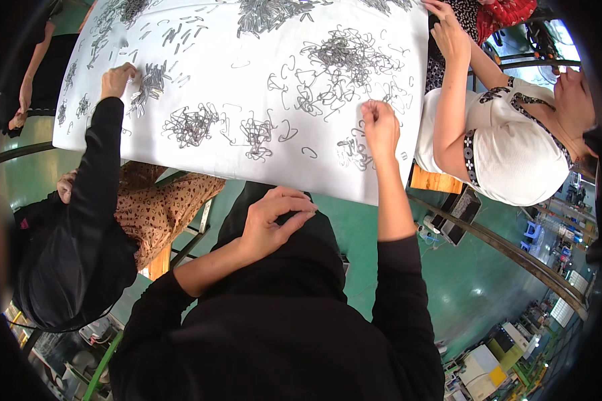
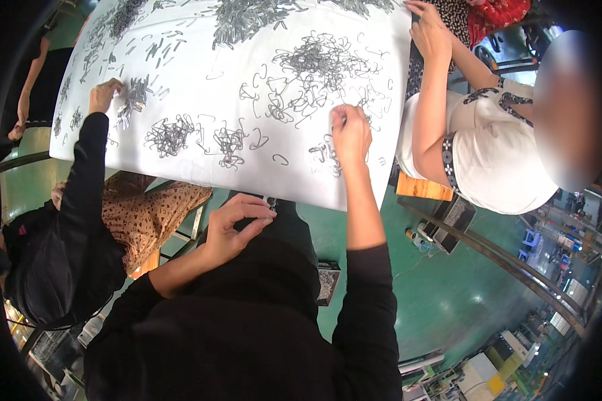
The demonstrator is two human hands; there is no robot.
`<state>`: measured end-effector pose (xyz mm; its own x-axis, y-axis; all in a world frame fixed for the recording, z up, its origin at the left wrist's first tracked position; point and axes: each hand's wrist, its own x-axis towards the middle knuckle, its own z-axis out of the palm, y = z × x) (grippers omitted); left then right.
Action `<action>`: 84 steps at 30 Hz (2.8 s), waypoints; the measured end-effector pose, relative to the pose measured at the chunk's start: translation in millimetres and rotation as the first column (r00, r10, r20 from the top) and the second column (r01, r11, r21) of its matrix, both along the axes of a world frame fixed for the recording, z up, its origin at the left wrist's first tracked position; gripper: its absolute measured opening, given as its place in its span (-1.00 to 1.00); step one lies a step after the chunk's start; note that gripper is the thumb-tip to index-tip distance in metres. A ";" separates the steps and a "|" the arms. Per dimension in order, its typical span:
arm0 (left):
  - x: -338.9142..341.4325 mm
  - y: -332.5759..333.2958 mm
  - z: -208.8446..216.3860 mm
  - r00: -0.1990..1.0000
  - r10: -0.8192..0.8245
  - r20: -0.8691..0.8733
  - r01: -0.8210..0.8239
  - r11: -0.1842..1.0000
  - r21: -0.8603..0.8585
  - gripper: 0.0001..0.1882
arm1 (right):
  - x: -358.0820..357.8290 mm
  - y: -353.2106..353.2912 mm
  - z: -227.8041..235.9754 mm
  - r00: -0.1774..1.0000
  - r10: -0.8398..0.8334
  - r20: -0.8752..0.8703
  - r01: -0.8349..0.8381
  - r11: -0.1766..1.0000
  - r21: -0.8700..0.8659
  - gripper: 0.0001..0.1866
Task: The person walks to a table and begins arranging silver paperclips on a large white sheet with printed patterns. They pick up clusters of paperclips and place them into designated areas on the sheet, working alongside others.
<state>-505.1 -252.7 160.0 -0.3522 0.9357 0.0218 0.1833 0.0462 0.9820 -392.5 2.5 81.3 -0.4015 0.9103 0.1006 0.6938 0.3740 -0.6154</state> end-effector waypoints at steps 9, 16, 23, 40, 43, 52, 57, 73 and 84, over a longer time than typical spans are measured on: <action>-6.3 -1.5 1.9 1.000 0.015 -0.020 -0.015 1.000 -0.016 -0.80 | -41.2 63.4 -17.1 0.857 0.011 0.515 -0.034 0.999 0.036 -0.81; -3.4 -6.7 -0.2 0.998 0.059 0.008 -0.059 0.997 0.047 -0.83 | -34.1 52.9 5.4 0.805 0.190 0.562 -0.410 0.862 0.296 -0.73; 8.7 -15.3 -0.7 0.992 0.128 0.002 -0.128 0.991 0.042 -0.84 | -10.0 22.7 1.8 0.999 -0.023 0.031 0.026 0.996 -0.080 -0.81; 25.0 -30.1 -4.9 0.987 0.147 -0.058 -0.142 0.987 0.080 -0.83 | -7.1 14.5 5.1 0.981 -0.055 0.188 0.016 0.979 0.204 -0.88; 25.9 -30.7 -5.9 0.985 0.166 -0.052 -0.162 0.984 0.080 -0.85 | 0.5 1.8 14.5 0.971 -0.161 -0.174 0.121 0.968 -0.221 -0.85; 28.2 -29.8 -9.2 0.985 0.174 0.009 -0.174 0.978 0.112 -0.68 | 42.8 -142.8 114.3 0.828 -0.176 -0.532 -0.318 0.635 -0.704 -0.82; 26.6 -31.3 -4.1 0.985 0.170 -0.033 -0.167 0.983 0.078 -0.64 | 48.3 -186.2 130.2 0.844 -0.193 -0.501 -0.303 0.600 -0.741 -0.86; -41.8 7.7 -20.8 0.907 0.216 -0.360 -0.170 0.973 0.154 -0.65 | 36.5 -200.9 117.1 0.822 -0.059 -0.567 -0.208 0.895 -0.395 -0.96; -245.5 197.1 -113.8 0.590 0.328 -0.737 -0.538 0.841 -0.056 -0.76 | 36.1 -198.1 102.3 0.846 -0.075 -0.528 -0.145 0.920 -0.364 -0.89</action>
<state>-750.7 -55.6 46.2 -0.6977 0.6810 0.2224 0.6748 0.5205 0.5232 -356.4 -195.6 183.6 -0.4203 0.9064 -0.0423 0.2169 0.0552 -0.9746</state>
